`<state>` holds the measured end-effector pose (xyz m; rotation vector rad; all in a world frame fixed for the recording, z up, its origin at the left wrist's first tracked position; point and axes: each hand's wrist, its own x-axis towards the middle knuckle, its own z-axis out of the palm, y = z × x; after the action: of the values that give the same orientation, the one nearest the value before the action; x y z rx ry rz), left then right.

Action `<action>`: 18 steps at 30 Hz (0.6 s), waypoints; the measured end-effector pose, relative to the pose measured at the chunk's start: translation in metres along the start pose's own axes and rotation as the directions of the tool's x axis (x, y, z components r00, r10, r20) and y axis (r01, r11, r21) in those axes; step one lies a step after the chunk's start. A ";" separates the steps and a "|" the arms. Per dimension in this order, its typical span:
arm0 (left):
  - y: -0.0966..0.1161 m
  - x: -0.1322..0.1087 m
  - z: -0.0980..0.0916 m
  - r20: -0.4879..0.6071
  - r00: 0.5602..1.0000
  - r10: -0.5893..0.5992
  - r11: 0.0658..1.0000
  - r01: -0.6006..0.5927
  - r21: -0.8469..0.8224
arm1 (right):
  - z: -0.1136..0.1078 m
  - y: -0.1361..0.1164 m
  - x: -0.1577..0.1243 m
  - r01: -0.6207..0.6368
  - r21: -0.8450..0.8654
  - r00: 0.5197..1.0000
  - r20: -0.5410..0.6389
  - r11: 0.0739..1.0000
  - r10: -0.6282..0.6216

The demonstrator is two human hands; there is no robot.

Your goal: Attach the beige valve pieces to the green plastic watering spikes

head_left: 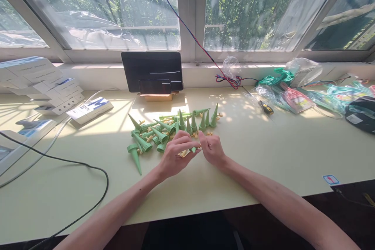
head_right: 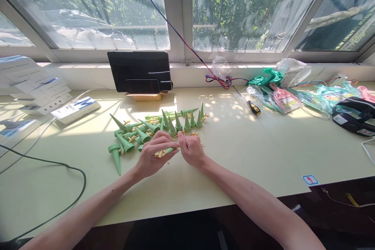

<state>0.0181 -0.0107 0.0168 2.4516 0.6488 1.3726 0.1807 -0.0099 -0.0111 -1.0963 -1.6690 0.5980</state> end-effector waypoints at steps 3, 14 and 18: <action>-0.001 0.000 0.000 0.007 1.000 0.008 1.000 -0.008 0.002 | 0.000 -0.003 0.000 -0.061 0.030 0.998 0.005 0.998 0.061; -0.002 -0.003 -0.001 0.028 0.999 0.030 0.999 -0.031 0.020 | 0.002 -0.012 -0.002 -0.320 0.188 0.947 0.085 0.929 0.309; -0.003 -0.003 -0.001 0.036 0.999 0.031 0.999 -0.032 0.038 | 0.003 -0.010 -0.002 -0.372 0.210 0.928 0.111 0.904 0.356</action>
<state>0.0147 -0.0097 0.0136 2.5201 0.6368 1.3369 0.1744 -0.0158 -0.0049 -1.2371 -1.4164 1.0544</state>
